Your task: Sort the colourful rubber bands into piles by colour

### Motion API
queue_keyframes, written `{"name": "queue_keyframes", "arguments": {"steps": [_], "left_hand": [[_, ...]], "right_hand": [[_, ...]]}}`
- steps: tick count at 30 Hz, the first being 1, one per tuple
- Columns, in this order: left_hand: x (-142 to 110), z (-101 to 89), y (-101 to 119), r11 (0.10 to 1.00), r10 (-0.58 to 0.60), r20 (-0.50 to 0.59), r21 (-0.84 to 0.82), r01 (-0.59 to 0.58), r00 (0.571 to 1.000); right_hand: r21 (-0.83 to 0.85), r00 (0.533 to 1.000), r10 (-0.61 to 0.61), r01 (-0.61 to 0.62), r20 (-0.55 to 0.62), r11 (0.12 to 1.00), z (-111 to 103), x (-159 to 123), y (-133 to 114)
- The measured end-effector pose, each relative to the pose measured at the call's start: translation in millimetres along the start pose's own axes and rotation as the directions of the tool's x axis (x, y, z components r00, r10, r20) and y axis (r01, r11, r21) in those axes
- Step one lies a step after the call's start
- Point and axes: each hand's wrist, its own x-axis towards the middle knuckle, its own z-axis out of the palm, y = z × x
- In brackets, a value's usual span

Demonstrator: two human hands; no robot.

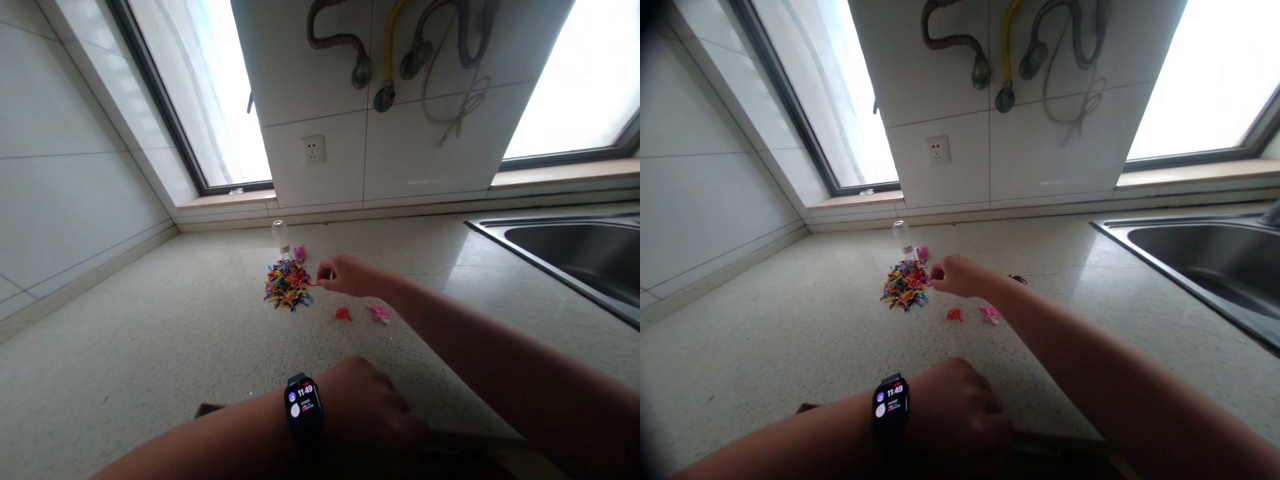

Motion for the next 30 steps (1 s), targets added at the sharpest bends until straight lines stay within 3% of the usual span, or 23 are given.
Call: {"name": "queue_keyframes", "arguments": {"steps": [4,13,17,20,25,30], "left_hand": [[1.2,-3.1,0.6,1.000,-0.005,0.006,-0.005,0.005,1.000],[1.5,-1.5,0.3,1.000,0.012,-0.009,-0.016,-0.013,1.000],[1.4,-0.3,0.7,1.000,0.008,-0.040,-0.013,-0.008,0.999],[1.2,0.6,1.1,1.000,0.006,-0.042,-0.005,-0.006,0.999],[0.3,4.8,1.5,1.000,0.001,-0.045,0.000,-0.001,0.999],[-1.7,5.0,0.3,0.998,-0.021,-0.019,-0.063,0.020,1.000]], "right_hand": [[0.044,0.998,0.034,-0.036,0.047,0.998,-12.4,-23.7,-2.1],[-0.077,0.990,0.054,-0.044,0.131,0.996,-21.0,-71.0,-6.8],[-0.076,0.996,0.081,-0.078,0.047,0.994,-34.8,-84.7,0.2],[-0.045,0.987,0.152,-0.154,-0.046,0.987,-46.1,-98.7,20.6],[0.092,0.921,0.286,-0.271,-0.266,0.958,-58.9,-127.4,70.1],[0.020,0.873,0.344,-0.360,-0.345,0.933,-74.9,-143.3,99.0]]}}
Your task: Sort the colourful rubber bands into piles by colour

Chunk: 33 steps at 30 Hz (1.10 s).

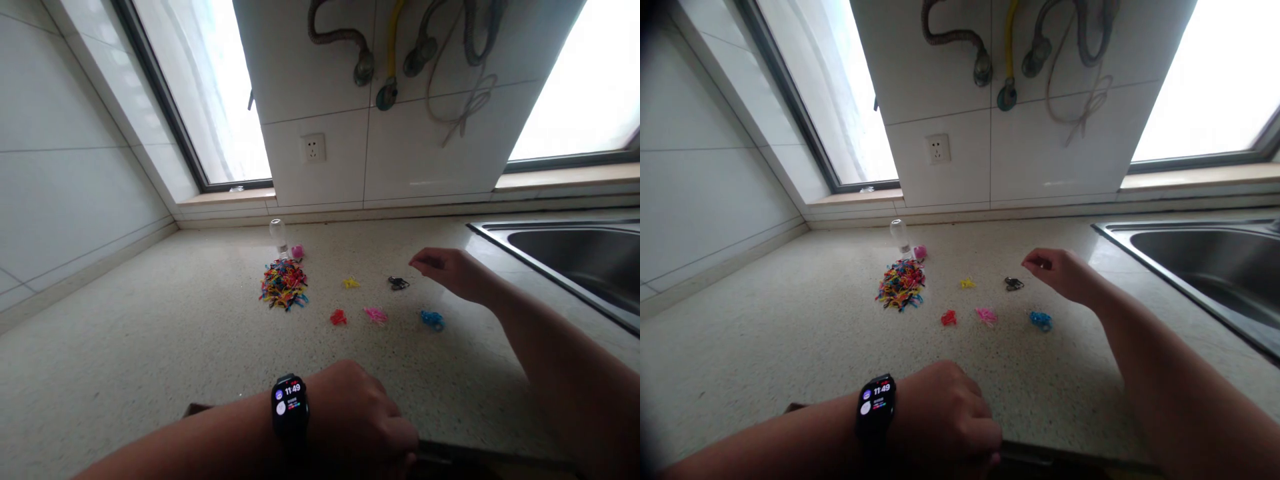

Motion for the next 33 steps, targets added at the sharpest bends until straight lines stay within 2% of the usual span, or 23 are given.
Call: {"name": "queue_keyframes", "arguments": {"steps": [5,7,9,11,14,16,18,21,27,33], "left_hand": [[-0.7,-13.8,-14.1,0.998,-0.057,-0.002,-0.037,0.057,0.998],[-2.4,-27.1,-26.6,0.989,-0.146,-0.008,-0.026,0.146,0.989],[-7.5,-44.0,-43.8,0.956,-0.289,-0.025,-0.055,0.288,0.957],[-17.4,-60.8,-65.4,0.880,-0.472,-0.051,-0.077,0.468,0.880],[-40.8,-76.8,-101.0,0.723,-0.690,-0.150,-0.093,0.685,0.708],[-58.2,-78.3,-121.5,0.627,-0.774,-0.186,-0.091,0.774,0.605],[-72.7,-74.0,-136.0,0.557,-0.824,-0.165,-0.052,0.829,0.543],[-84.6,-63.6,-146.7,0.515,-0.848,-0.133,0.030,0.857,0.514],[-86.8,-54.2,-149.2,0.498,-0.846,-0.134,0.150,0.854,0.516],[-86.8,-53.8,-148.9,0.480,-0.852,-0.148,0.162,0.862,0.502]], "right_hand": [[-0.097,1.000,0.008,-0.006,0.028,0.995,-3.6,2.8,13.4],[-0.101,0.999,0.021,-0.017,0.035,0.995,-1.5,2.7,16.7],[-0.100,0.999,0.027,-0.023,0.038,0.995,0.7,2.3,18.3],[-0.105,0.999,0.024,-0.019,0.045,0.994,2.4,2.1,18.9],[-0.116,0.998,0.025,-0.019,0.054,0.993,3.9,2.5,20.1],[-0.119,0.998,0.030,-0.022,0.062,0.993,4.6,2.8,21.7],[-0.123,0.997,0.028,-0.019,0.075,0.992,5.3,2.9,23.3],[-0.130,0.995,0.034,-0.022,0.090,0.991,6.2,2.4,24.8],[-0.110,0.993,0.038,-0.026,0.116,0.994,8.2,1.9,27.7],[-0.106,0.992,0.030,-0.017,0.126,0.994,8.4,2.5,27.9]]}}
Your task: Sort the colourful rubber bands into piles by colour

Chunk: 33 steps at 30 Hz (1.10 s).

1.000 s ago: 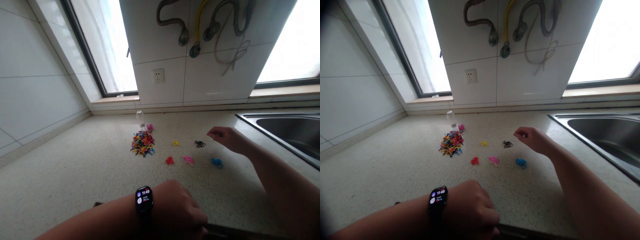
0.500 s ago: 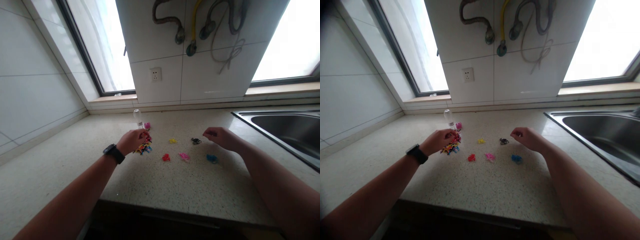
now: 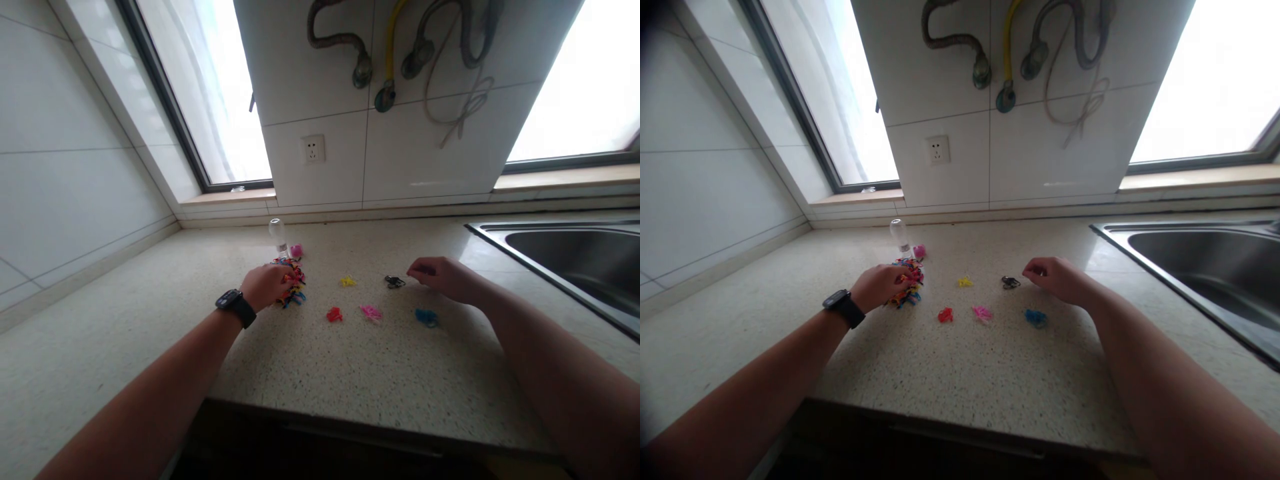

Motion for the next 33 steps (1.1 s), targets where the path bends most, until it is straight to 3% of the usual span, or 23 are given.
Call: {"name": "queue_keyframes", "arguments": {"steps": [7,14,19,25,33], "left_hand": [[1.3,-12.5,-0.9,0.999,-0.016,-0.021,-0.031,0.015,1.000],[1.6,-24.6,10.5,0.981,-0.010,-0.063,-0.196,-0.002,0.998],[-6.1,-24.0,50.9,0.946,0.082,-0.058,-0.311,-0.097,0.995],[-22.9,-10.8,113.4,0.935,0.198,-0.005,-0.298,-0.190,0.980],[-34.2,5.5,140.9,0.929,0.326,-0.054,-0.166,-0.331,0.944]], "right_hand": [[-0.028,1.000,0.010,-0.010,0.007,1.000,-1.4,-1.1,-2.5],[-0.046,1.000,0.013,-0.012,0.008,0.999,-1.9,-3.1,-8.4],[-0.059,1.000,-0.007,0.008,0.018,0.998,-3.2,-4.2,-11.4],[-0.095,0.999,-0.025,0.022,-0.031,0.995,-7.2,-1.8,-8.1],[-0.113,0.998,-0.066,0.064,-0.014,0.992,-8.6,-1.4,-16.6]]}}
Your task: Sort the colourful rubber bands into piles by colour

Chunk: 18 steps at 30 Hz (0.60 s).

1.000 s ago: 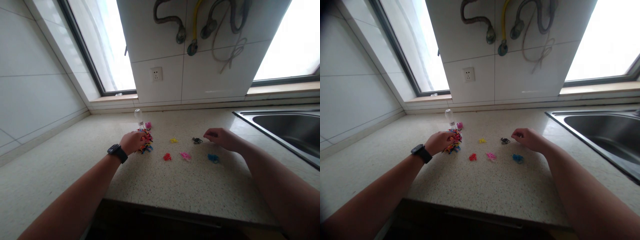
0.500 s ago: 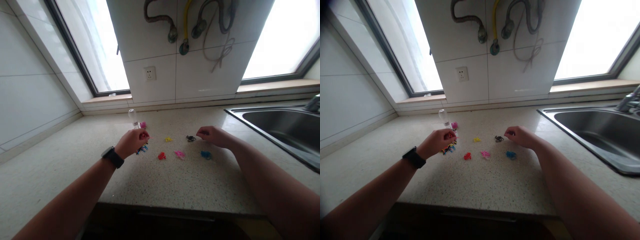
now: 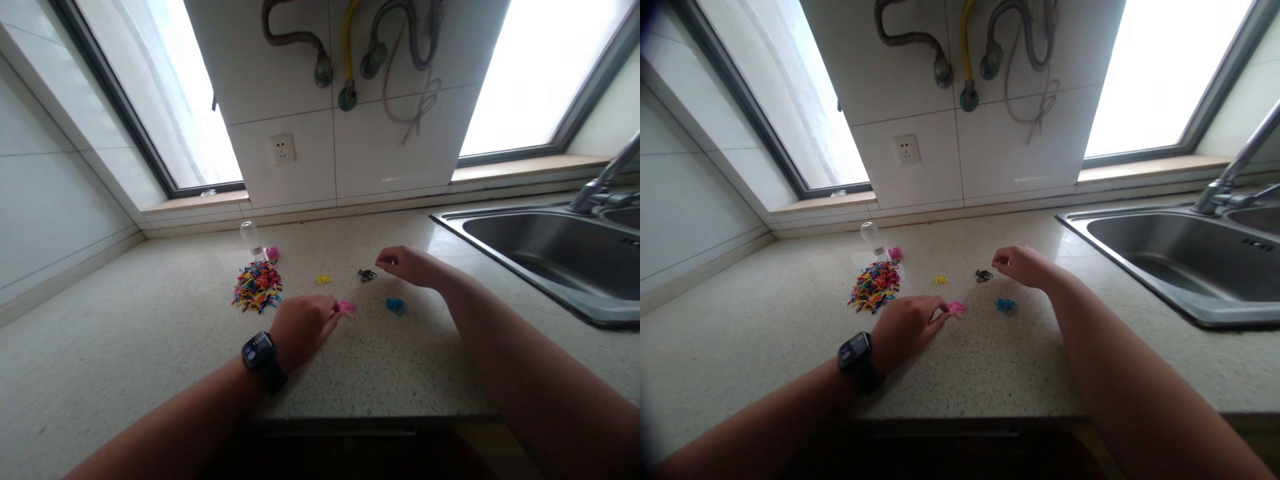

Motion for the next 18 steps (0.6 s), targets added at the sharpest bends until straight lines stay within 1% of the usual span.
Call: {"name": "queue_keyframes", "arguments": {"steps": [4,8,10,13,15,18], "left_hand": [[-5.7,2.5,1.3,0.992,0.085,0.053,0.087,-0.090,0.995],[-15.4,3.9,3.8,0.972,0.210,0.063,0.091,-0.216,0.976],[-20.4,3.3,7.9,0.950,0.301,0.079,0.057,-0.306,0.950],[-26.5,-0.9,16.8,0.896,0.442,0.133,-0.037,-0.442,0.887],[-29.8,-4.6,23.5,0.874,0.484,0.142,-0.110,-0.473,0.863],[-34.2,-6.3,32.9,0.858,0.501,0.132,-0.207,-0.471,0.855]], "right_hand": [[-0.013,1.000,-0.001,0.001,-0.001,1.000,0.2,-0.8,0.5],[-0.026,1.000,0.008,-0.008,0.001,1.000,1.3,-2.1,1.0],[-0.024,1.000,0.007,-0.007,0.004,1.000,1.6,-2.8,-0.1],[-0.018,1.000,0.003,-0.003,0.011,1.000,1.3,-3.9,-2.7],[-0.013,1.000,0.001,-0.001,0.013,1.000,0.9,-4.4,-4.7],[-0.003,1.000,-0.006,0.006,0.018,1.000,0.7,-4.7,-7.7]]}}
